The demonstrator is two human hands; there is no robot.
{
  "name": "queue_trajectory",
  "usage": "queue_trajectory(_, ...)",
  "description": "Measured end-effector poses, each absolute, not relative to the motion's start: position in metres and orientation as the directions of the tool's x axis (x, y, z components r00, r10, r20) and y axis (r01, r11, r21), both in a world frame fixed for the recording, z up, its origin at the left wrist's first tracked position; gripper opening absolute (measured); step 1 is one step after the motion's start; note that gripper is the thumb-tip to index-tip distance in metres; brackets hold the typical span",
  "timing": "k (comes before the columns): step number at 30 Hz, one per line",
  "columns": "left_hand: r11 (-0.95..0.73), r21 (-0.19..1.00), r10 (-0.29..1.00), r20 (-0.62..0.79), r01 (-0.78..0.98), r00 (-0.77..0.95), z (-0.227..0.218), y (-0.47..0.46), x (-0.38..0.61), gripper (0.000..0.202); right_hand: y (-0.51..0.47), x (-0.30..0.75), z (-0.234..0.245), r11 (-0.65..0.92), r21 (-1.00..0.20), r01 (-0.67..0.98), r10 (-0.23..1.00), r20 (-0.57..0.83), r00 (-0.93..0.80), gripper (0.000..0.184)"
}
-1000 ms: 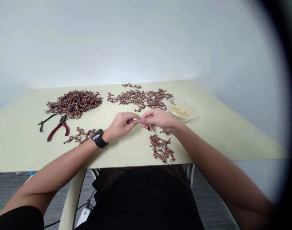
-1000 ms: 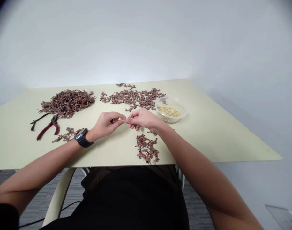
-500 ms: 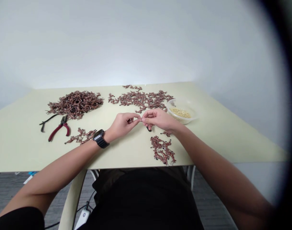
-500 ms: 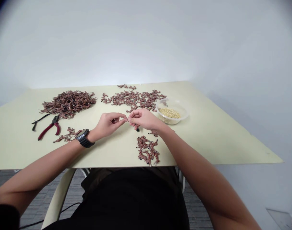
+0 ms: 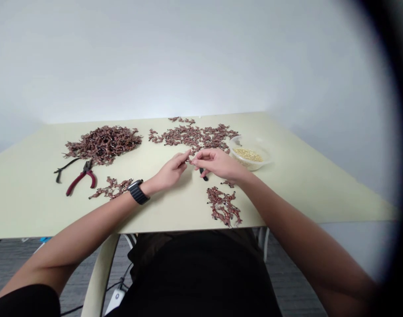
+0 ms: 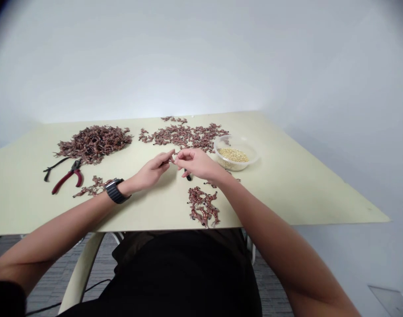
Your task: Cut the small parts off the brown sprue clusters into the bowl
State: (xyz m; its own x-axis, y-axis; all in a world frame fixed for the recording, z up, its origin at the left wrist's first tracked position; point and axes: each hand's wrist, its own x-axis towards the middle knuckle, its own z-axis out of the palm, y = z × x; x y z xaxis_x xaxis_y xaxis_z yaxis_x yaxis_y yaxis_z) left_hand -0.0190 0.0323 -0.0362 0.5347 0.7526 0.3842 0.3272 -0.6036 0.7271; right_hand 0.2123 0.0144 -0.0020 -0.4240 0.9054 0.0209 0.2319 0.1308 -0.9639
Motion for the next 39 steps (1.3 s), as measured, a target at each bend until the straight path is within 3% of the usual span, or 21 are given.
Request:
queue_trajectory(3, -0.560, 0.795, 0.771, 0.397, 0.234, 0.498, -0.045, 0.036, -0.018, 0.065, 0.013, 0.207, -0.004, 0.137, -0.970, 0.200, 0.899, 0.037, -0.437, 0.017)
queue_trajectory(6, -0.414, 0.896, 0.836, 0.304, 0.161, 0.457, -0.045, 0.033, -0.016, 0.069, 0.012, 0.204, -0.006, 0.158, -0.975, 0.159, 0.912, 0.082, -0.402, 0.015)
queue_trajectory(14, -0.273, 0.952, 0.861, 0.177, 0.140, 0.478, -0.033, 0.022, -0.010, 0.031, 0.008, 0.202, 0.000, 0.218, -0.964, 0.153, 0.910, 0.145, -0.387, 0.015)
queue_trajectory(18, -0.217, 0.963, 0.899, 0.133, 0.161, 0.417, -0.032, 0.019, -0.010, 0.035, 0.007, 0.200, 0.001, 0.344, -0.883, 0.320, 0.919, 0.246, -0.309, 0.017)
queue_trajectory(22, -0.324, 0.912, 0.901, 0.217, 0.250, 0.376, -0.031, 0.018, -0.012, 0.039, 0.006, 0.197, -0.004, 0.433, -0.801, 0.413, 0.900, 0.359, -0.247, 0.015)
queue_trajectory(29, -0.542, 0.721, 0.831, 0.385, 0.431, 0.401, -0.025, 0.012, -0.013, 0.028, 0.003, 0.192, -0.006, 0.423, -0.809, 0.407, 0.904, 0.350, -0.245, 0.016)
queue_trajectory(39, -0.575, 0.649, 0.815, 0.406, 0.498, 0.413, -0.024, 0.011, -0.012, 0.020, 0.002, 0.190, -0.005, 0.394, -0.821, 0.413, 0.917, 0.323, -0.232, 0.016)
